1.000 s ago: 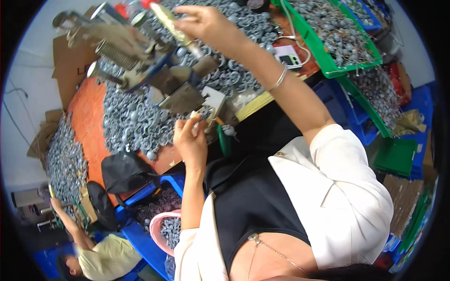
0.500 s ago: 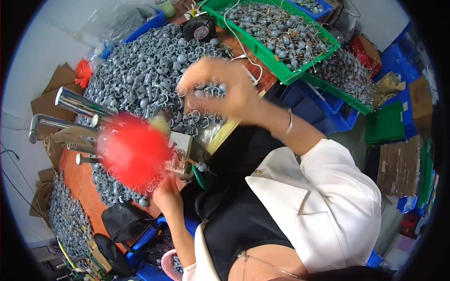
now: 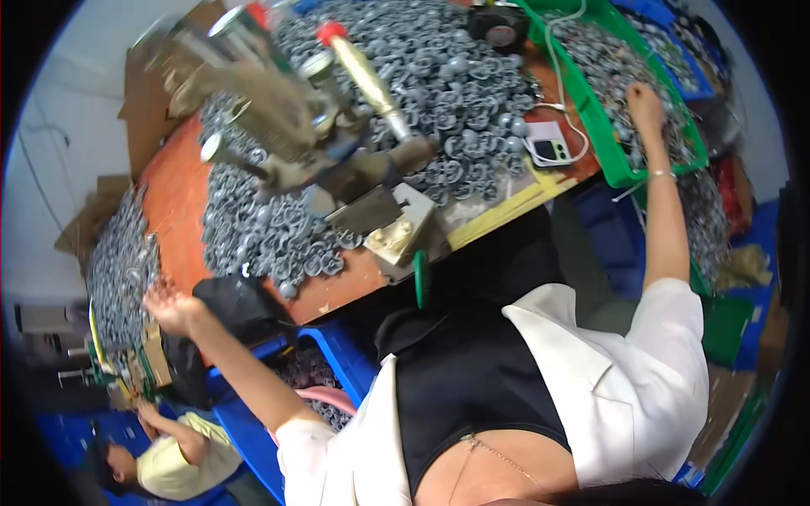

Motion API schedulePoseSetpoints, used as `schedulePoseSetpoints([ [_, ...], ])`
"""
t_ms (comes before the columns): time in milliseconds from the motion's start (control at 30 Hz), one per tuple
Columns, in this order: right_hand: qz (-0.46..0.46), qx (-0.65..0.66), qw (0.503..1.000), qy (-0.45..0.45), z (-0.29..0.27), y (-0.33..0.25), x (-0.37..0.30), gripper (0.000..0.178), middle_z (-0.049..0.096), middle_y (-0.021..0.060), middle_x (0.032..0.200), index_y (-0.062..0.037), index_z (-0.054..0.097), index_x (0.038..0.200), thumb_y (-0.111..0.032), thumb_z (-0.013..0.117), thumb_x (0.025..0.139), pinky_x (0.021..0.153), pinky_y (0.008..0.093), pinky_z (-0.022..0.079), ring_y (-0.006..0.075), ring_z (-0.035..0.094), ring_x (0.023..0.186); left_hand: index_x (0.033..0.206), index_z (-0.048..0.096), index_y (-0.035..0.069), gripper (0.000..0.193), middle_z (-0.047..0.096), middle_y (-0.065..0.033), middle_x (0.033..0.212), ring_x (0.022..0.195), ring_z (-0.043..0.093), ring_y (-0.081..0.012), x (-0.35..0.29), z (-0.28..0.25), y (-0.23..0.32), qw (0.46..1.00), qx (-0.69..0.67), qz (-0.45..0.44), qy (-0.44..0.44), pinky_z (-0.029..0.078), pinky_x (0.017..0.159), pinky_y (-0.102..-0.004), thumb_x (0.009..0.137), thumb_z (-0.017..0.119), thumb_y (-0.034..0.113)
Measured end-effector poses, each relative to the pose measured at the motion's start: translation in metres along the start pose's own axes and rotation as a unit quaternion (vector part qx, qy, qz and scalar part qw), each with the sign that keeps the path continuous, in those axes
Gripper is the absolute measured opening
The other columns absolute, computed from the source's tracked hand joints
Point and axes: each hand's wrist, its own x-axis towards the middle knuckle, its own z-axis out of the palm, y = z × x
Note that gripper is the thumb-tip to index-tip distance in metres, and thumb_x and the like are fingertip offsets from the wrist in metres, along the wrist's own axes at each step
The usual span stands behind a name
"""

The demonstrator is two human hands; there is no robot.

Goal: Using a manual press machine to assemble small metal and plastic parts.

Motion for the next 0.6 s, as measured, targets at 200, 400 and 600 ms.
schedulePoseSetpoints([
  [200, 0.163, 0.501, 0.849, 0.025, -0.055, -0.008, 0.08, 0.02, 0.065, 0.0026, 0.074, -0.0025, 0.068, 0.085, -0.02, 0.06, 0.088, 0.05, 0.0242, 0.037, 0.007, 0.05, 0.055, 0.116, 0.058, -0.004, 0.037, 0.061, -0.013, 0.117, 0.106, 0.059, -0.0226, -0.076, 0.114, -0.104, 0.834, 0.429, 0.058, -0.342, 0.045, 0.091, -0.0325, 0.086, 0.066, 0.015],
  [400, 0.001, 0.533, 0.831, 0.161, -0.13, -0.035, 0.114, 0.026, 0.066, 0.0035, 0.078, -0.0001, 0.067, 0.095, -0.025, 0.057, 0.093, 0.057, 0.0209, 0.044, 0.0077, 0.058, 0.065, 0.107, 0.066, 0.003, 0.029, 0.068, -0.0178, 0.089, 0.085, 0.065, -0.0265, -0.058, 0.138, -0.184, 0.674, 0.528, 0.251, -0.451, 0.048, 0.075, -0.0344, 0.079, 0.061, 0.008],
  [600, -0.075, 0.353, 0.932, 0.022, -0.109, -0.061, 0.095, 0.024, 0.065, 0.0076, 0.067, -0.0005, 0.065, 0.084, -0.019, 0.053, 0.092, 0.046, 0.0276, 0.046, 0.0133, 0.059, 0.051, 0.097, 0.065, -0.003, 0.022, 0.067, -0.0171, 0.095, 0.088, 0.062, -0.0279, -0.101, 0.117, -0.151, 0.668, 0.512, 0.236, -0.486, 0.046, 0.079, -0.0372, 0.076, 0.063, 0.003],
])
